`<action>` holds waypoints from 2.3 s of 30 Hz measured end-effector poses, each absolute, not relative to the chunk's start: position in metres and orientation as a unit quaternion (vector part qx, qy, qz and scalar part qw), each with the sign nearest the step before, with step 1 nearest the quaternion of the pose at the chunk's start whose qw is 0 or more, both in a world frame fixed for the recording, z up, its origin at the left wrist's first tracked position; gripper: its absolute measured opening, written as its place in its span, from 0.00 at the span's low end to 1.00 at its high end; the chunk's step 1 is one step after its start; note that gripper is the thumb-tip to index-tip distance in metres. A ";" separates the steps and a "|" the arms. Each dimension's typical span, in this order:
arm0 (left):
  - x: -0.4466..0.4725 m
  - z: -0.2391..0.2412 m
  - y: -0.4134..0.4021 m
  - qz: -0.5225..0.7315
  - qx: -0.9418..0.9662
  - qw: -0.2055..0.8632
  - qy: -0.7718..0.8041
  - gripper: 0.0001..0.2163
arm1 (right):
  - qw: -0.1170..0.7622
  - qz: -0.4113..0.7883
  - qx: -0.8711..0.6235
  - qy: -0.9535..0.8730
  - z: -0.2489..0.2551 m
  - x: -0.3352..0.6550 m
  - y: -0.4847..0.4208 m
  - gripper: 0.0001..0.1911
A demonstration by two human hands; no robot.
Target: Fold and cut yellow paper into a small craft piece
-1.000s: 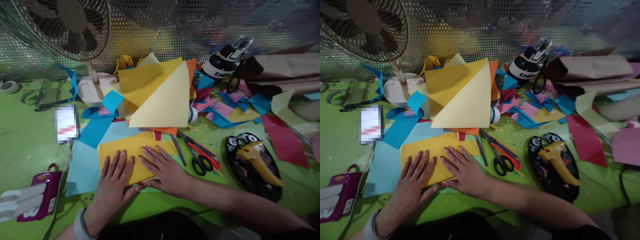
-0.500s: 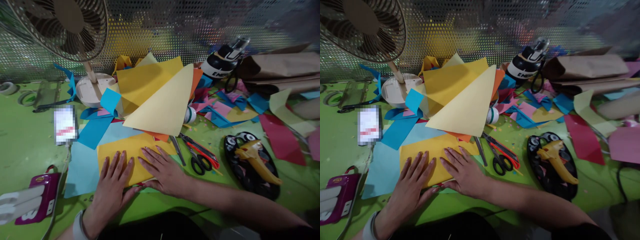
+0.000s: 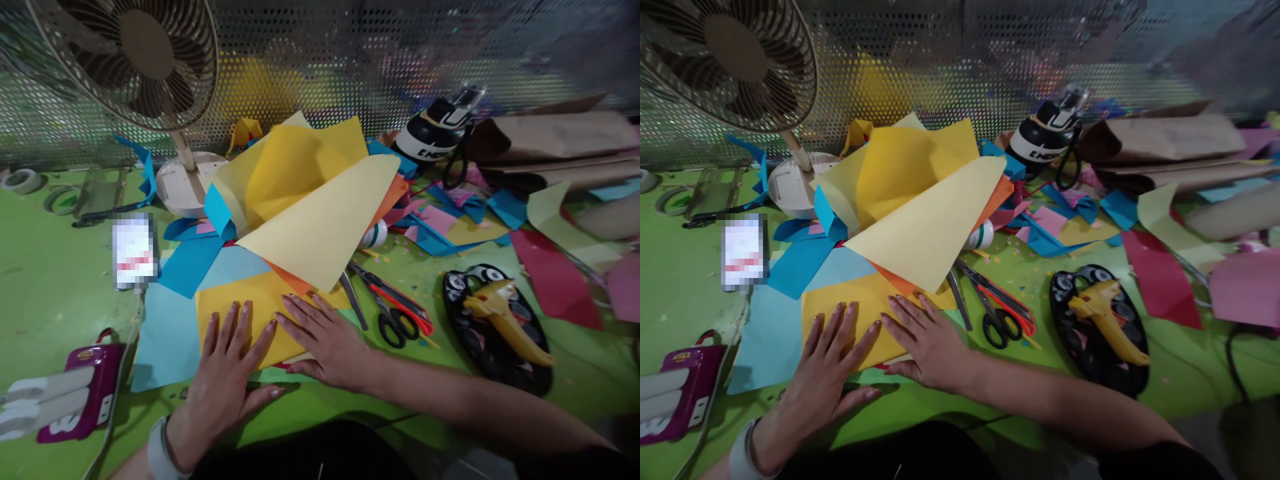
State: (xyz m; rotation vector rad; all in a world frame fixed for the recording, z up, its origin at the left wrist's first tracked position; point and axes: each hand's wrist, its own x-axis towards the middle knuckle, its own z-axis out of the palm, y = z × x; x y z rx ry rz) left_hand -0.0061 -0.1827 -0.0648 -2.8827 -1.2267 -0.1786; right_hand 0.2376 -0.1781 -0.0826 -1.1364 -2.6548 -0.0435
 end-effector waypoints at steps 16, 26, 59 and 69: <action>-0.011 -0.076 -0.184 -0.087 -0.925 -0.013 -0.371 0.42 | 0.066 0.034 -0.400 -0.914 -0.081 0.205 -0.202 0.56; -0.019 -0.063 -0.186 -0.055 -0.932 -0.032 -0.358 0.42 | 0.074 0.008 -0.385 -0.920 -0.089 0.238 -0.209 0.59; -0.041 -0.062 -0.176 0.008 -0.923 0.041 -0.383 0.33 | -0.018 -0.035 -0.270 -0.962 -0.037 0.302 -0.213 0.24; -0.041 -0.062 -0.175 -0.004 -0.922 0.031 -0.385 0.29 | 0.061 -0.178 -0.268 -0.945 -0.047 0.290 -0.223 0.19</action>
